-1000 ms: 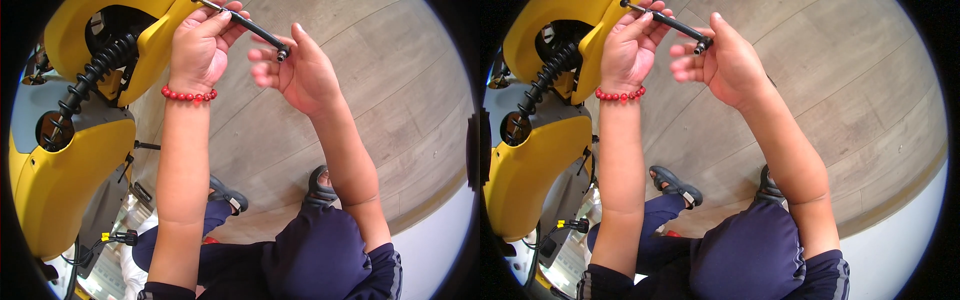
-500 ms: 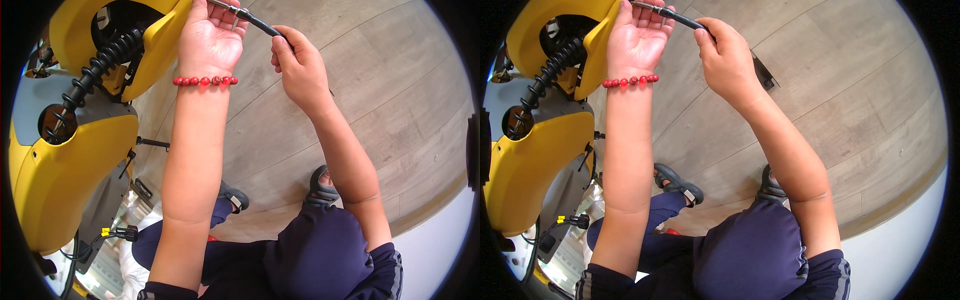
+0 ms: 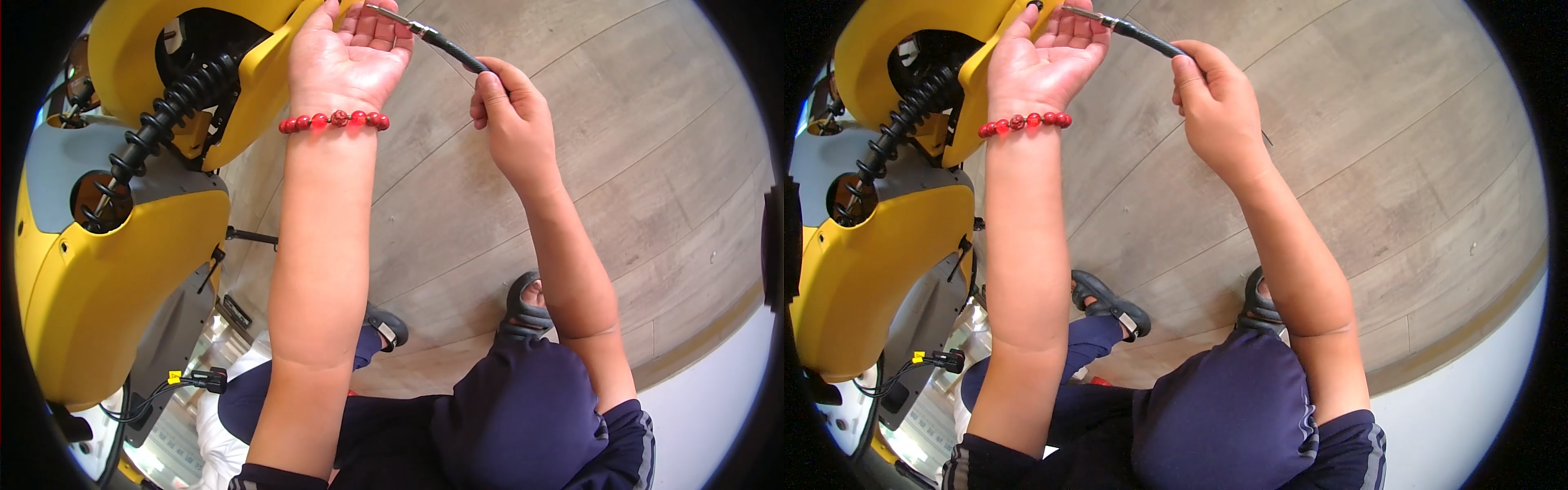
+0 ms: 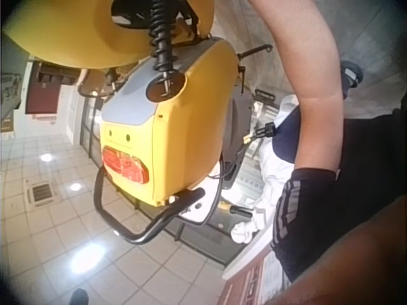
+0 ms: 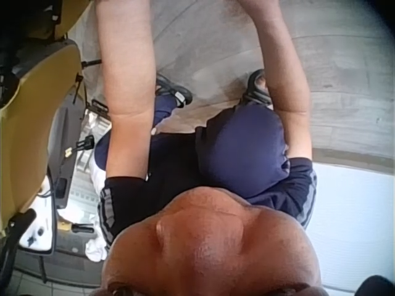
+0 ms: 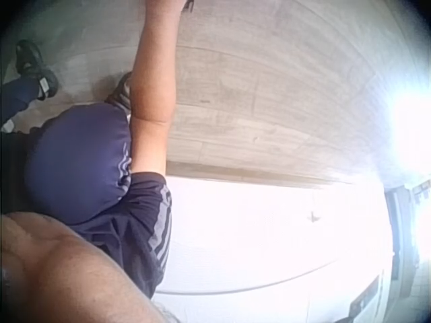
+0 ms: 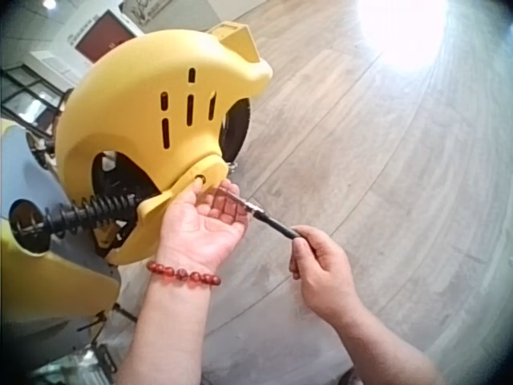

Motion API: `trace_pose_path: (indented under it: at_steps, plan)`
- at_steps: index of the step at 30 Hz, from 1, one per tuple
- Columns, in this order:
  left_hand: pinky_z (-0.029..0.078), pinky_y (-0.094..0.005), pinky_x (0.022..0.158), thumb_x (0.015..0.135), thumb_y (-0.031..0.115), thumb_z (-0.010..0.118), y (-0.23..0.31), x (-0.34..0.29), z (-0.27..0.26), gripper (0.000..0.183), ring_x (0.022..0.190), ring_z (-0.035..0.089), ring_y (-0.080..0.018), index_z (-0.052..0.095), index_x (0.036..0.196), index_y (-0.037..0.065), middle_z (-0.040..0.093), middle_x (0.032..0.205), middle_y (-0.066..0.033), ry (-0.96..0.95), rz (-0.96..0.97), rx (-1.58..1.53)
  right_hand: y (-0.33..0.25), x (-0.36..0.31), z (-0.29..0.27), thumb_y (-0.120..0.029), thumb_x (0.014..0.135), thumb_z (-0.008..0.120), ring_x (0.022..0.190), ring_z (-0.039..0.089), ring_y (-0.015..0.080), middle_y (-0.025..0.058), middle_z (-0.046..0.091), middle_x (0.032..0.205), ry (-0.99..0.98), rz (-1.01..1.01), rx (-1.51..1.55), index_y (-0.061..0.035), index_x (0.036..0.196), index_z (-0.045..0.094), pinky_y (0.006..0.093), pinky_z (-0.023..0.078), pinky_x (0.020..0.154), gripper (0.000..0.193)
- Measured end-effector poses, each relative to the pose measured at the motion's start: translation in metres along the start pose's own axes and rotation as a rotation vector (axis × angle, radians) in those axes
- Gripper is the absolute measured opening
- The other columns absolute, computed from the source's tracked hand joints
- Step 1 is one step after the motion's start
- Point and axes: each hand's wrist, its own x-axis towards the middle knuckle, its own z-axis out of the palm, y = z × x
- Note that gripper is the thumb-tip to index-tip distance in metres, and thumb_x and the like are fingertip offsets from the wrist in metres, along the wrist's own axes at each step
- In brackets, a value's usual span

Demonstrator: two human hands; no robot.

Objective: Using a screwdriver to remove a yellow plastic panel from a motorcycle.

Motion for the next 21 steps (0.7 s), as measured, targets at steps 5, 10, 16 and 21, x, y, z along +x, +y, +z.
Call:
trace_pose_path:
  at_steps: [5, 10, 16, 21]
  plan:
    - [0.044, -0.0348, 0.081, 0.094, 0.018, 0.049, 0.005, 0.004, 0.005, 0.018, 0.079, 0.056, -0.0162, 0.058, 0.085, 0.005, 0.057, 0.076, -0.0024, 0.083, 0.055, -0.072, -0.001, 0.0, -0.001, -0.018, 0.096, 0.05, 0.064, 0.05, 0.0061, -0.0013, 0.053, 0.069, 0.003, -0.023, 0.016, 0.001, 0.11, 0.06, 0.0224, 0.043, 0.057, 0.025]
    - [0.042, -0.0331, 0.076, 0.091, 0.014, 0.05, 0.01, 0.011, 0.004, 0.017, 0.068, 0.052, -0.0151, 0.055, 0.077, 0.007, 0.055, 0.07, -0.0017, 0.101, 0.003, -0.116, -0.004, -0.004, -0.001, -0.017, 0.097, 0.049, 0.063, 0.049, 0.0066, -0.0011, 0.052, 0.068, -0.004, -0.015, 0.028, 0.0012, 0.11, 0.06, 0.023, 0.042, 0.057, 0.025]
    - [0.041, -0.0359, 0.075, 0.088, 0.018, 0.048, -0.001, 0.018, -0.007, 0.023, 0.061, 0.049, -0.0169, 0.051, 0.067, 0.009, 0.049, 0.06, -0.0015, -0.053, -0.114, -0.084, -0.007, 0.003, -0.011, -0.018, 0.098, 0.045, 0.065, 0.047, 0.0096, 0.0005, 0.051, 0.069, -0.051, 0.039, 0.272, 0.0029, 0.112, 0.056, 0.0239, 0.041, 0.061, 0.027]
    - [0.042, -0.0361, 0.075, 0.089, 0.018, 0.049, 0.006, 0.025, -0.022, 0.024, 0.063, 0.051, -0.0169, 0.052, 0.067, 0.01, 0.052, 0.061, -0.0016, -0.137, -0.051, -0.064, -0.008, 0.012, -0.015, -0.018, 0.098, 0.045, 0.067, 0.048, 0.0111, 0.001, 0.051, 0.074, -0.063, 0.072, 0.427, 0.0032, 0.113, 0.056, 0.0252, 0.041, 0.063, 0.028]
